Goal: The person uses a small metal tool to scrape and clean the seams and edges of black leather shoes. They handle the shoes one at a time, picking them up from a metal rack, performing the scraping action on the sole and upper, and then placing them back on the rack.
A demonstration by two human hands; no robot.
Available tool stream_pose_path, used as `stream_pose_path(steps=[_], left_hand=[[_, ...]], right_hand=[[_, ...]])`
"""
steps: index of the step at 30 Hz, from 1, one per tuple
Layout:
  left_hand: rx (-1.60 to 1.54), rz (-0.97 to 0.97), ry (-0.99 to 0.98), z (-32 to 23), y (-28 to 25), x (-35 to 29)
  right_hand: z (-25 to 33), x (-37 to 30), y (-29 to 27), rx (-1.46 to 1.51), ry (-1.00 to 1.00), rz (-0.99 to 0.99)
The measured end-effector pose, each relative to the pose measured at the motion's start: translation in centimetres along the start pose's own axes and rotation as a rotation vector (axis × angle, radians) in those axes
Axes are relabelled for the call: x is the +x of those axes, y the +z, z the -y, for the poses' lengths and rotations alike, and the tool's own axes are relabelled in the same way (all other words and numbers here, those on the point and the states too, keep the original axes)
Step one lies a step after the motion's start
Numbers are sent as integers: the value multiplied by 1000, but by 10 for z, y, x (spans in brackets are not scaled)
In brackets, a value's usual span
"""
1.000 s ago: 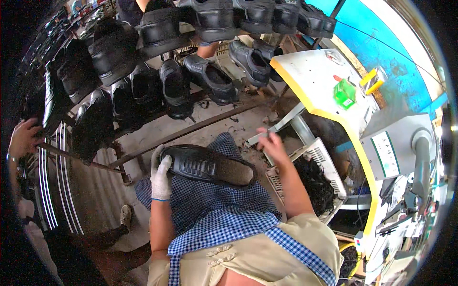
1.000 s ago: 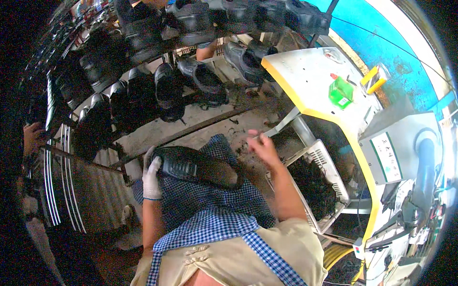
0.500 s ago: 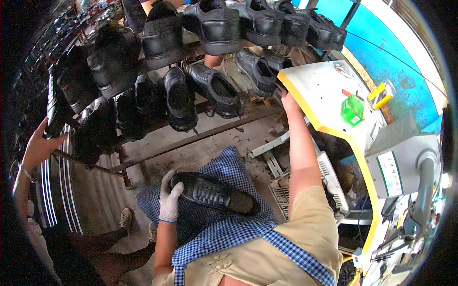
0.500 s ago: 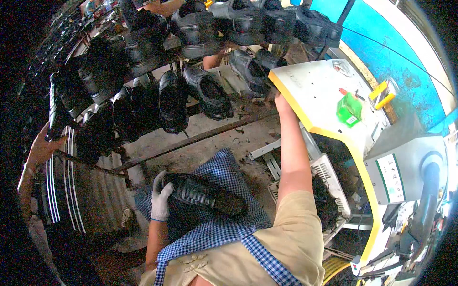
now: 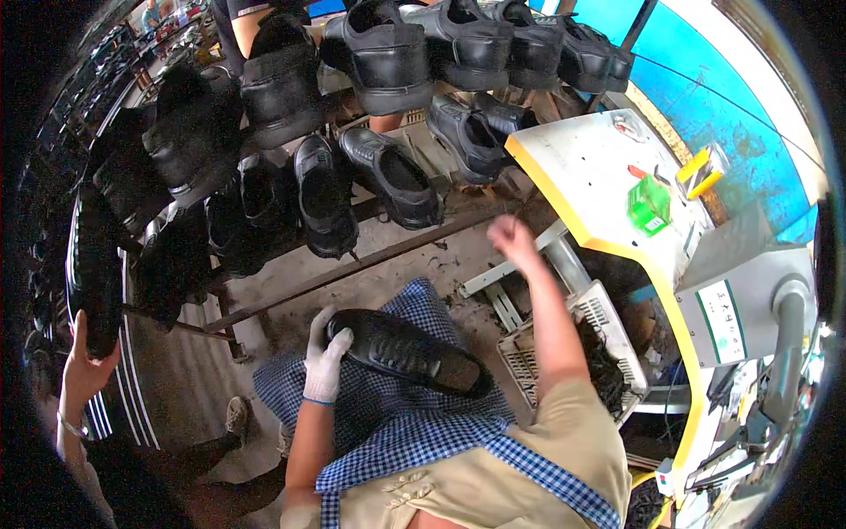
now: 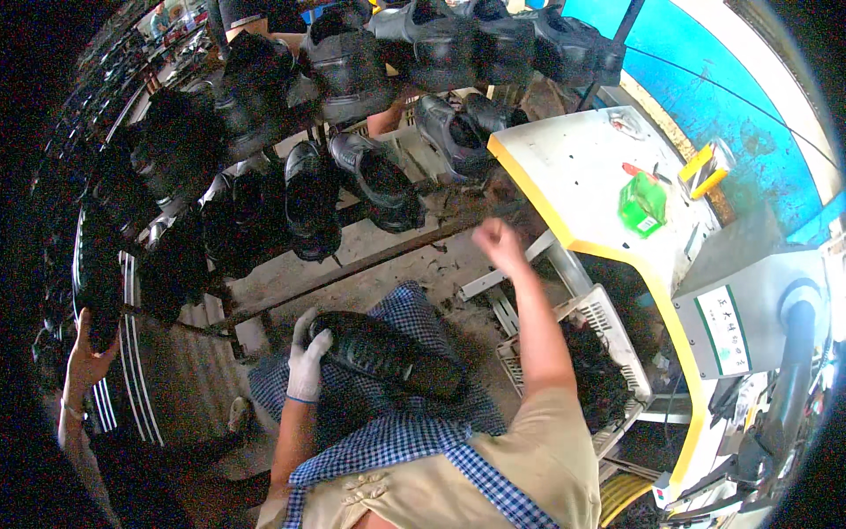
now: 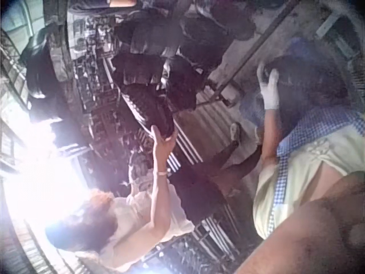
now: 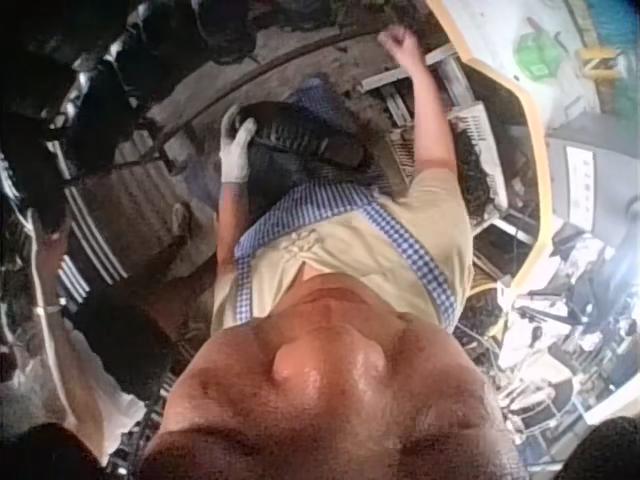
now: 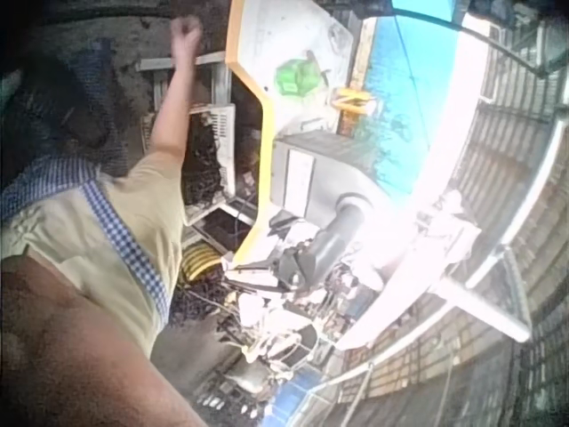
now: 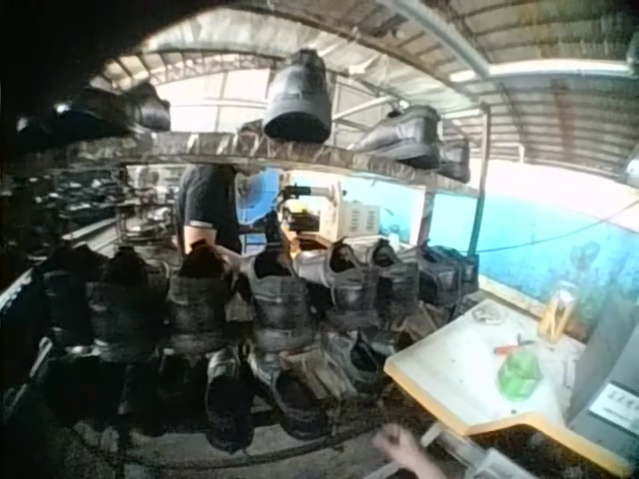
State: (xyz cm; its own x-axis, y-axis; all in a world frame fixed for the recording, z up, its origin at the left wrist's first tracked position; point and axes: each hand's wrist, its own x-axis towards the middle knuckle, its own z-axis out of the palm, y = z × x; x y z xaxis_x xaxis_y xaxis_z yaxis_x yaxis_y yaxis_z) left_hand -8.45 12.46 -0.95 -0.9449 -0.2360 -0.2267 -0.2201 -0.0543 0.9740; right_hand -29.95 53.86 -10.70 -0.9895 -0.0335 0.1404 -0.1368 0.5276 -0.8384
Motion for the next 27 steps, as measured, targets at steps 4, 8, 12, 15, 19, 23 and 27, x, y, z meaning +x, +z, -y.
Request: stream_pose_path(steps=[4,8,12,15,19,23,27], left_hand=[[-99,7,2,-4,20,18],[-13,134,78,-16,53,42],[-124,248,185,-29,93,50],[-118,251,116,-45,109,48],[-58,306,194,-31,112,58],[-34,316,107,-9,80,38],[-204,190,-128,31,39,13]], right_hand=[[76,-127,2,593,362,735],[38,-201,14,872,591,780],[-62,-261,53,1000,896,739],[-71,-280,69,1135,1057,533],[-40,-261,56,1370,979,292],[-11,-244,2,1631,688,119],[-30,-202,-44,1453,576,-274]])
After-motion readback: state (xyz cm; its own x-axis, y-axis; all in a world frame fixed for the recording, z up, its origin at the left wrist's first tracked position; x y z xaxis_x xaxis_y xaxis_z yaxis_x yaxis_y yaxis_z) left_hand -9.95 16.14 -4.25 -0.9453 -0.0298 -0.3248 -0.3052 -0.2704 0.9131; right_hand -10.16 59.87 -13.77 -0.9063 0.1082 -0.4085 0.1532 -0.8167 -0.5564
